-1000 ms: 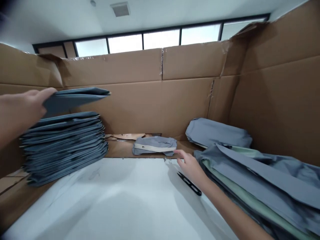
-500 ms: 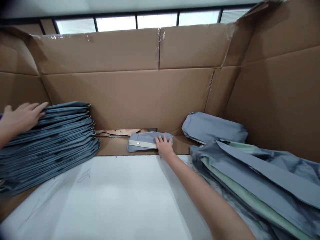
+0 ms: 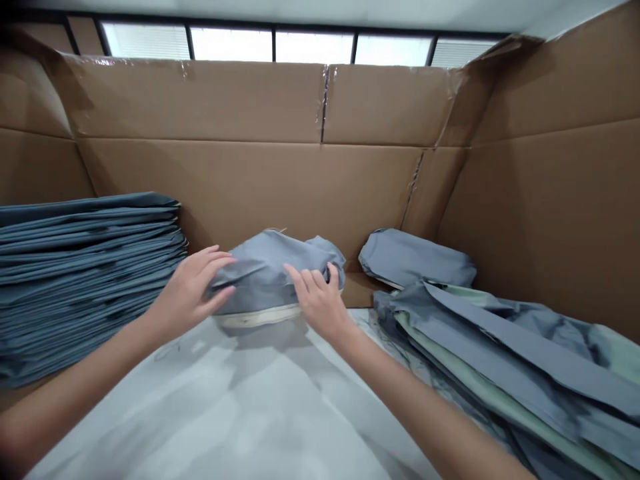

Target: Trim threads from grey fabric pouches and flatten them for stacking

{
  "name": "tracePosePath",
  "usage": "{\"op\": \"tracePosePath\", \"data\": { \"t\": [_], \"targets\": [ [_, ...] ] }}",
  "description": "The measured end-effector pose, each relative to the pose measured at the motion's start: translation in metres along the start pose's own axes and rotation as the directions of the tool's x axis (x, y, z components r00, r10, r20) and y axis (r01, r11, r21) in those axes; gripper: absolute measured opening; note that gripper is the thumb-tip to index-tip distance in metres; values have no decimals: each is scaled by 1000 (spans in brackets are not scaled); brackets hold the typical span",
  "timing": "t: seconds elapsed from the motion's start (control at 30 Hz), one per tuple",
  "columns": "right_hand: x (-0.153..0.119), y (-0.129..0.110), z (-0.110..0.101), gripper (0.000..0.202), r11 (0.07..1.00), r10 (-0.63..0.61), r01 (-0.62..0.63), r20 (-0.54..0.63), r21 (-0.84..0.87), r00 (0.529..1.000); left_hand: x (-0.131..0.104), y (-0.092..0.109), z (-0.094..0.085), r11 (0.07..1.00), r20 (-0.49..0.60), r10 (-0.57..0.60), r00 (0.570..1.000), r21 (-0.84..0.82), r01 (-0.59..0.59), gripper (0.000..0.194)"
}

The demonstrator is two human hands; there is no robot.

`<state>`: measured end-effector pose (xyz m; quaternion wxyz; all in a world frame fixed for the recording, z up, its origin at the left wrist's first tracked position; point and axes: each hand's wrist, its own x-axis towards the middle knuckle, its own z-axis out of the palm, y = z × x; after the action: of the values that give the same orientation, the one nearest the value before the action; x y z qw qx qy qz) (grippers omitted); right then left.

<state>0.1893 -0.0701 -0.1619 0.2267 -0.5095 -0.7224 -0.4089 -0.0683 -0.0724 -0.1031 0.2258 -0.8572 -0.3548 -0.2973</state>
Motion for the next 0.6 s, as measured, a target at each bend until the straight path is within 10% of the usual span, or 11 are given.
{"op": "tracePosePath", "data": {
  "t": [0.17, 0.33, 0.5, 0.6],
  "targets": [
    [-28, -48, -66, 63, 991, -70, 75, -45, 111, 997, -8, 62, -22, 989, 239, 105, 965, -130, -75, 30],
    [-73, -76, -83, 73, 935, -79, 22, 148, 354, 986, -43, 91, -10, 943, 437, -29, 899, -286, 169, 24],
    [-114, -42, -82, 82, 741, -209, -73, 333, 667, 919, -78, 101, 11, 839, 482, -135, 865, -408, 359, 33],
    [-130, 5, -60, 61, 767, 203, -456, 504, 451, 840, -82, 100, 14, 744, 478, -171, 861, -511, 431, 34]
  ]
}}
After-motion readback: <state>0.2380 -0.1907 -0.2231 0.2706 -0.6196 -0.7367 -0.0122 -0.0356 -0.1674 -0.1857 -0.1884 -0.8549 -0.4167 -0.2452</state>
